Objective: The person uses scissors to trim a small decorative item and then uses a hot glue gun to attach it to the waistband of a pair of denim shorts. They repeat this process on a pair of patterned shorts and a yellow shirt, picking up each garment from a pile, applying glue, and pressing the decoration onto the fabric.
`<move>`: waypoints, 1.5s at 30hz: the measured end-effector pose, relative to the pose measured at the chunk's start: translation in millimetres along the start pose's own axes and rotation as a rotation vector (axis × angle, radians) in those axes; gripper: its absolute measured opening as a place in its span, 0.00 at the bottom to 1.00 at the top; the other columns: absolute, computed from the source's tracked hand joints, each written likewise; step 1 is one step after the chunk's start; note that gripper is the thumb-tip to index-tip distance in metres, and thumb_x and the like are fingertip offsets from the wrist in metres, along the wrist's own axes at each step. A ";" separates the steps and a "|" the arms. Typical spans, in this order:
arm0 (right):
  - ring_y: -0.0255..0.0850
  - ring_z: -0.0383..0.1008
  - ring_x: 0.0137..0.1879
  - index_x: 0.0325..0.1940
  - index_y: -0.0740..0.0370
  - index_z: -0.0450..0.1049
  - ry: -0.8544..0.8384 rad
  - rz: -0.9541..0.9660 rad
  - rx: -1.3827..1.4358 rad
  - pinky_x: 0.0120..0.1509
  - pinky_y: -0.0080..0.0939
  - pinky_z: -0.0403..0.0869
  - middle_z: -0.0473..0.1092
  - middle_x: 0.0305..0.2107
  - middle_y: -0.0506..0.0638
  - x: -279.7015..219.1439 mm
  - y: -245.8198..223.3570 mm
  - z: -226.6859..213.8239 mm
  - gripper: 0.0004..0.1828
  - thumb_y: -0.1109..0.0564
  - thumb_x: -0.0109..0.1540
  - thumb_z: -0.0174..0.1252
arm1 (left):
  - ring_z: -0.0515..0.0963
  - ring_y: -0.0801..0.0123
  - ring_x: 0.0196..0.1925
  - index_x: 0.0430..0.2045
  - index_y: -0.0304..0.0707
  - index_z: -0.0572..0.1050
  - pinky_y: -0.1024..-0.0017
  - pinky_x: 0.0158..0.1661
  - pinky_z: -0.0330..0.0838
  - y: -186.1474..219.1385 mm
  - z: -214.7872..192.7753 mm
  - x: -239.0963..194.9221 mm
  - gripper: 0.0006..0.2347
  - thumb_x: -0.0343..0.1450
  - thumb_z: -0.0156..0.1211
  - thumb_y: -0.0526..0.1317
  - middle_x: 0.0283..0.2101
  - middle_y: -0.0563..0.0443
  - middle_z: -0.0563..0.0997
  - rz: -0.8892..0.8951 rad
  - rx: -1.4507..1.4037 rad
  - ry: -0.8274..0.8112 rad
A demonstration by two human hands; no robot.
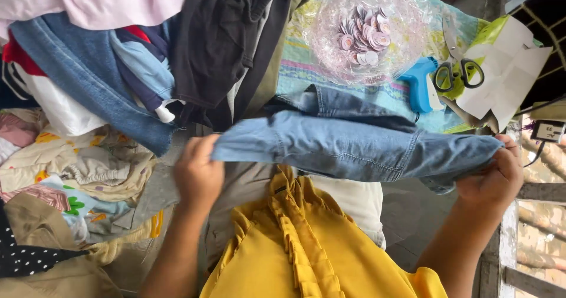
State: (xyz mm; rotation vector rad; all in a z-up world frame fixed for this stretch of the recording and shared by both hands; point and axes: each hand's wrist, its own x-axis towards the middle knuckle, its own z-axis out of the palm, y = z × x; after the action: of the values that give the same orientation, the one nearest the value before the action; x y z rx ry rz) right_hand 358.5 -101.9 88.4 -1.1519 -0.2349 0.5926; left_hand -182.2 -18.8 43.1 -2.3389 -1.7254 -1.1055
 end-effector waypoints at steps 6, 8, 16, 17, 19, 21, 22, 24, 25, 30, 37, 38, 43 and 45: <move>0.30 0.56 0.18 0.36 0.54 0.71 -0.179 -0.203 -0.261 0.20 0.31 0.52 0.60 0.17 0.42 -45.4 -11.4 49.0 0.09 0.67 0.60 0.50 | 0.78 0.50 0.36 0.36 0.24 0.80 0.59 0.38 0.68 -5.8 -63.3 37.9 0.05 0.73 0.56 0.25 0.33 0.41 0.79 -0.128 -0.273 0.060; 0.30 0.59 0.19 0.48 0.57 0.73 -0.326 -0.055 -0.970 0.18 0.33 0.56 0.68 0.20 0.46 -51.7 9.8 71.2 0.06 0.62 0.67 0.55 | 0.79 0.39 0.44 0.45 0.45 0.80 0.46 0.37 0.71 -23.9 -30.0 46.8 0.15 0.72 0.45 0.41 0.44 0.40 0.82 -0.624 0.121 -0.597; 0.66 0.77 0.52 0.53 0.66 0.75 -0.516 -0.033 -1.778 0.53 0.66 0.76 0.76 0.41 0.68 -77.6 96.5 56.1 0.22 0.48 0.63 0.60 | 0.81 0.39 0.41 0.60 0.45 0.71 0.47 0.39 0.76 22.9 45.3 -33.0 0.25 0.65 0.59 0.39 0.38 0.36 0.78 -0.128 -0.047 -0.421; 0.68 0.75 0.56 0.55 0.71 0.72 -0.570 -0.065 -1.801 0.57 0.68 0.75 0.75 0.44 0.71 -79.1 96.6 56.6 0.26 0.47 0.61 0.61 | 0.80 0.46 0.40 0.61 0.53 0.70 0.52 0.38 0.76 38.0 45.4 -32.9 0.30 0.60 0.64 0.43 0.37 0.45 0.75 0.057 -0.084 -0.459; 0.67 0.73 0.58 0.54 0.69 0.71 -0.579 -0.130 -1.829 0.58 0.67 0.75 0.74 0.45 0.69 -81.5 102.3 52.2 0.26 0.47 0.61 0.61 | 0.78 0.45 0.42 0.62 0.49 0.69 0.53 0.41 0.74 57.5 37.0 -27.5 0.31 0.58 0.63 0.41 0.39 0.44 0.74 0.118 -0.127 -0.655; 0.67 0.72 0.59 0.54 0.67 0.70 -0.585 -0.199 -1.852 0.59 0.66 0.75 0.73 0.46 0.67 -83.1 109.6 48.1 0.25 0.47 0.60 0.61 | 0.76 0.44 0.45 0.63 0.46 0.68 0.55 0.45 0.72 61.6 40.3 -27.5 0.33 0.57 0.62 0.38 0.40 0.43 0.73 0.184 -0.169 -0.848; 0.67 0.74 0.57 0.52 0.67 0.73 -0.570 -0.168 -1.760 0.55 0.66 0.76 0.74 0.46 0.67 -83.6 114.4 46.0 0.20 0.49 0.63 0.60 | 0.76 0.46 0.44 0.61 0.47 0.70 0.54 0.45 0.71 56.0 48.0 -30.9 0.32 0.57 0.64 0.40 0.39 0.44 0.73 0.223 -0.137 -0.844; 0.67 0.76 0.54 0.50 0.67 0.77 -0.560 -0.138 -1.668 0.52 0.67 0.77 0.76 0.46 0.67 -76.4 122.8 35.8 0.16 0.52 0.65 0.59 | 0.76 0.47 0.44 0.60 0.48 0.71 0.54 0.45 0.69 43.1 65.0 -37.5 0.32 0.57 0.67 0.42 0.38 0.45 0.73 0.259 -0.104 -0.840; 0.56 0.73 0.42 0.44 0.64 0.77 -0.579 -0.158 -1.411 0.45 0.57 0.74 0.73 0.34 0.62 -68.7 126.1 27.6 0.12 0.52 0.67 0.61 | 0.76 0.50 0.37 0.47 0.47 0.76 0.55 0.40 0.69 35.9 74.2 -41.0 0.20 0.61 0.64 0.47 0.32 0.47 0.72 0.316 -0.135 -0.631; 0.39 0.72 0.24 0.43 0.63 0.77 -0.626 -0.257 -0.799 0.31 0.37 0.76 0.69 0.20 0.53 -82.5 58.6 97.4 0.06 0.61 0.72 0.55 | 0.79 0.48 0.32 0.33 0.40 0.80 0.62 0.36 0.72 41.9 16.5 11.4 0.10 0.74 0.58 0.47 0.26 0.47 0.75 -0.074 -0.726 -0.404; 0.39 0.64 0.40 0.55 0.63 0.61 -0.794 -0.425 -0.427 0.40 0.38 0.73 0.63 0.40 0.53 -96.4 11.2 193.2 0.12 0.56 0.73 0.55 | 0.75 0.59 0.64 0.54 0.28 0.73 0.62 0.68 0.69 75.6 -112.8 101.7 0.20 0.75 0.58 0.48 0.59 0.42 0.77 -0.567 -1.749 0.062; 0.44 0.70 0.56 0.65 0.62 0.55 -0.980 -0.413 -0.360 0.57 0.43 0.81 0.65 0.53 0.58 -100.1 14.5 205.3 0.22 0.54 0.73 0.55 | 0.70 0.59 0.72 0.60 0.26 0.68 0.62 0.75 0.63 86.2 -123.7 111.5 0.24 0.75 0.55 0.49 0.66 0.41 0.72 -0.571 -1.715 0.089; 0.57 0.59 0.66 0.61 0.60 0.59 -0.951 -0.840 -0.655 0.65 0.55 0.65 0.55 0.58 0.60 -172.1 84.1 192.9 0.23 0.59 0.63 0.56 | 0.73 0.52 0.68 0.61 0.30 0.69 0.52 0.70 0.66 96.0 -129.6 132.6 0.29 0.66 0.62 0.47 0.63 0.39 0.75 -0.903 -1.904 0.257; 0.57 0.66 0.49 0.45 0.66 0.66 -0.866 -1.004 -0.645 0.51 0.53 0.66 0.66 0.39 0.61 -190.8 130.4 167.7 0.13 0.72 0.57 0.48 | 0.75 0.49 0.66 0.62 0.31 0.68 0.49 0.69 0.68 96.2 -134.0 134.2 0.31 0.63 0.61 0.46 0.62 0.38 0.75 -1.014 -1.923 0.299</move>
State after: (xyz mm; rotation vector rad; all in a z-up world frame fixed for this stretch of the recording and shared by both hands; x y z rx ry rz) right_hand 81.2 -39.5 61.1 -1.1311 -1.7307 0.0501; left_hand -152.4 -1.3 252.9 -0.5120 -1.7205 -4.2115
